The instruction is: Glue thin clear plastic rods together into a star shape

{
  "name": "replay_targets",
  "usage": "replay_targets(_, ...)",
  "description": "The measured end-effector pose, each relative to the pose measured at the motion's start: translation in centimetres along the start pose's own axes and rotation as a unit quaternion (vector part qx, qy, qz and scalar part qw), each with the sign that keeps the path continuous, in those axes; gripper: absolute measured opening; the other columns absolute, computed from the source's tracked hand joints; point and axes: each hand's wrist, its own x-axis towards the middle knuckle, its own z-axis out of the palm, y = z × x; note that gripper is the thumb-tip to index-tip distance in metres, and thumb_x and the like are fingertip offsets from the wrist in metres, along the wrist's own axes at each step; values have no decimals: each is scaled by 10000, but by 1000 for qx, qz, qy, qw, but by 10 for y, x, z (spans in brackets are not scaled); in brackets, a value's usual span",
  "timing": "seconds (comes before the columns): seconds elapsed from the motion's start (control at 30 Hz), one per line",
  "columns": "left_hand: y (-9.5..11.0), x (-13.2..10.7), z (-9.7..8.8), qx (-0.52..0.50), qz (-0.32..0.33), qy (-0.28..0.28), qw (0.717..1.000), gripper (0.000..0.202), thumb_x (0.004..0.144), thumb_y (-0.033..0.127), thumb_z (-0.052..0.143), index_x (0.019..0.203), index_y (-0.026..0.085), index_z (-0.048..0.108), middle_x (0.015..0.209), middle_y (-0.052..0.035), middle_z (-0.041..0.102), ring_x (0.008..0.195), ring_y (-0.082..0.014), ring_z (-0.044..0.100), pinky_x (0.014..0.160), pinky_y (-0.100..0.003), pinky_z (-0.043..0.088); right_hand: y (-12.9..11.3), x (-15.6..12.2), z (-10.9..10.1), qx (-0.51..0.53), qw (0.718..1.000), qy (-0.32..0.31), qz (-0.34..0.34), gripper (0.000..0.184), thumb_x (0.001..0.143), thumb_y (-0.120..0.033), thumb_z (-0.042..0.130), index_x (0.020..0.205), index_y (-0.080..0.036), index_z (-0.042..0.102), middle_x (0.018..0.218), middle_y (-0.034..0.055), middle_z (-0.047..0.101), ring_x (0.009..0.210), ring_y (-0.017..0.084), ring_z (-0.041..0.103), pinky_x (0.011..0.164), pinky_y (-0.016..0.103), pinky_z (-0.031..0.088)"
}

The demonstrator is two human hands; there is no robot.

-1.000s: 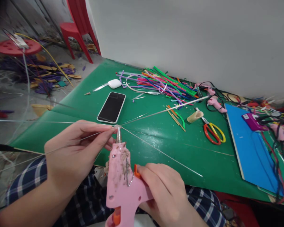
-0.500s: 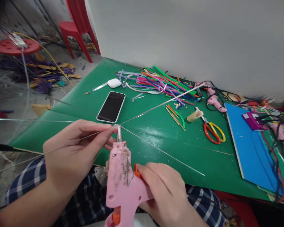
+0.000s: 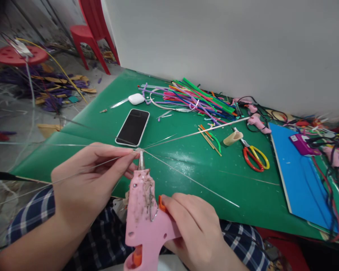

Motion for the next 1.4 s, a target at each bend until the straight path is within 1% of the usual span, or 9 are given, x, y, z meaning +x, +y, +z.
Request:
replay_targets(0.13, 0, 0, 0, -5, -7, -2, 1000, 78, 778, 167, 666, 803, 238, 687, 732, 48, 709, 540, -97, 677, 508, -165, 593, 0, 1, -2, -2, 1000, -8, -3, 285, 890, -375, 517, 1044, -149, 595, 834, 67, 709, 763, 166, 683, 736, 249, 560)
replay_targets(0.3, 0, 0, 0, -11, -15, 2, 1000, 66, 775, 182, 672, 800, 240, 690, 731, 46, 711, 559, -108, 684, 516, -176, 603, -1, 5, -4, -1, 1000, 11, -3, 278, 897, -375, 500, 989, -142, 621, 831, 78, 703, 729, 158, 680, 715, 224, 563)
replay_targets(0.43, -1, -1, 0, 10, -10, 4, 1000, 71, 771, 180, 674, 798, 242, 695, 730, 42, 711, 536, -99, 672, 512, -173, 599, -2, 3, -2, -5, 1000, 4, 0, 286, 885, -374, 517, 1013, -140, 622, 862, 83, 703, 758, 168, 680, 735, 238, 564)
replay_targets(0.57, -1, -1, 1, -4, -16, 3, 1000, 88, 776, 165, 667, 806, 244, 692, 741, 49, 710, 553, -98, 680, 515, -167, 596, -2, 3, -1, 0, 1000, 8, 14, 280, 876, -383, 525, 1017, -162, 622, 842, 72, 705, 725, 172, 681, 691, 255, 574)
replay_targets(0.87, -1, 0, 1, 10, 8, 2, 1000, 126, 760, 132, 679, 794, 253, 691, 725, 66, 705, 537, -76, 669, 508, -137, 579, -3, 6, -1, -5, 1000, 3, 3, 293, 907, -389, 472, 994, -143, 607, 843, 82, 698, 739, 161, 679, 708, 235, 571)
replay_targets(1.0, -1, 0, 0, -7, -5, -7, 1000, 131, 767, 134, 672, 813, 255, 690, 743, 64, 711, 556, -88, 682, 518, -148, 589, -3, 6, -1, -4, 1000, 3, 12, 285, 901, -385, 487, 985, -143, 612, 826, 82, 695, 724, 160, 682, 682, 230, 572)
replay_targets(1.2, -2, 0, 1, -25, -13, -6, 1000, 118, 762, 139, 677, 802, 249, 692, 739, 66, 711, 554, -89, 682, 512, -146, 591, -3, 6, -1, 2, 1000, 7, 11, 288, 909, -375, 475, 971, -133, 620, 821, 84, 695, 733, 155, 680, 706, 220, 566)
replay_targets(1.33, -1, 0, 1, -9, -22, 3, 1000, 101, 749, 149, 691, 778, 246, 695, 722, 70, 705, 550, -71, 671, 530, -127, 582, -3, 5, 0, 6, 1000, -2, 9, 334, 915, -426, 452, 991, -140, 607, 840, 81, 694, 759, 155, 677, 724, 223, 563)
replay_targets(1.4, -1, 0, 2, 2, -23, 9, 1000, 95, 744, 149, 696, 769, 241, 699, 713, 66, 702, 539, -67, 663, 537, -128, 580, -4, 5, -1, 8, 1000, 0, 7, 307, 913, -408, 465, 992, -145, 603, 842, 77, 695, 755, 151, 675, 728, 218, 562)
